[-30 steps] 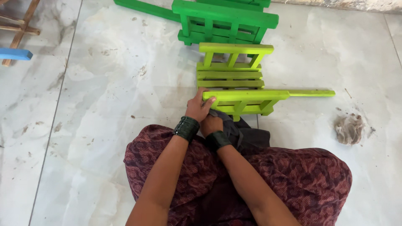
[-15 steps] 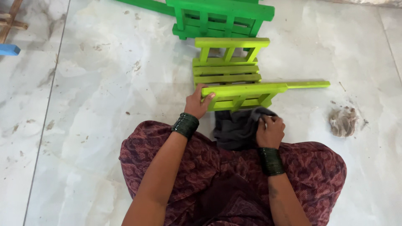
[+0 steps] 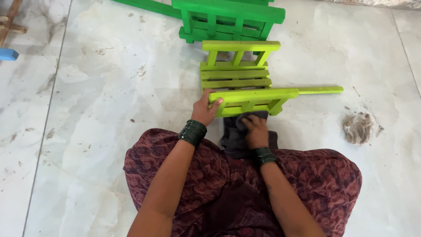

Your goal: The person sits on the floor and wipes painted green and lime wooden chair components with a gray cloth, steadying each piece with one hand while rubbing its slats and frame. They turn and reposition the pieces to wipe different sides, then set the wiped pieces aside.

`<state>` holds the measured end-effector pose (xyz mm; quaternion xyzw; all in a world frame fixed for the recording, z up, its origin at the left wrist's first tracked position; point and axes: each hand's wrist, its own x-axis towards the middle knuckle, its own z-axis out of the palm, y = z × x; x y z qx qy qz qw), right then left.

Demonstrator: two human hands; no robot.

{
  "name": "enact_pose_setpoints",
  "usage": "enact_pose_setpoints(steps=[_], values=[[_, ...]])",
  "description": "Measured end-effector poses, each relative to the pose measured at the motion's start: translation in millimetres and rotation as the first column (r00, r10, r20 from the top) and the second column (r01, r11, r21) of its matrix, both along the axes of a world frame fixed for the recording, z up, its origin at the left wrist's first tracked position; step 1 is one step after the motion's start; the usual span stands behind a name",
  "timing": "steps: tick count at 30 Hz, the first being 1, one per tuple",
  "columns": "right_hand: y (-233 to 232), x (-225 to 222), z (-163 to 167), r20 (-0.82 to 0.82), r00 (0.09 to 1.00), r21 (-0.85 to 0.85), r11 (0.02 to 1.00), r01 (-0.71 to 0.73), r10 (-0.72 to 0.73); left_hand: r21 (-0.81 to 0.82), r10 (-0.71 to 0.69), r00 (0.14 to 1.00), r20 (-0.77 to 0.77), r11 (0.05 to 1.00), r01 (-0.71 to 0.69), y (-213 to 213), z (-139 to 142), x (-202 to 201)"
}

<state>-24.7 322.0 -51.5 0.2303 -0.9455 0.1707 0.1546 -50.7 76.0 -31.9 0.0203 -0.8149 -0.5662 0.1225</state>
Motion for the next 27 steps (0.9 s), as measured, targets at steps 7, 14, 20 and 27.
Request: enact_pose_setpoints(steps=[7, 14, 20, 27], values=[[54, -9, 4, 0.212, 0.93, 0.033, 0.953, 0.301, -0.301, 0.038, -0.038, 0.999, -0.014, 0.999, 0.039, 0, 0, 0], [-54, 24, 22, 0.192, 0.976, -0.308, 0.95, -0.043, 0.107, 0.028, 0.004, 0.998, -0.059, 1.0, -0.002, 1, -3, -1], [-128, 20, -7, 0.343, 0.913, -0.039, 0.975, -0.221, 0.22, 0.04, -0.016, 1.0, 0.013, 0.999, 0.016, 0, -2, -1], [-1, 12, -9, 0.437, 0.883, -0.053, 0.975, 0.214, -0.171, 0.052, -0.038, 0.998, -0.044, 0.998, 0.04, 2, -6, 0]])
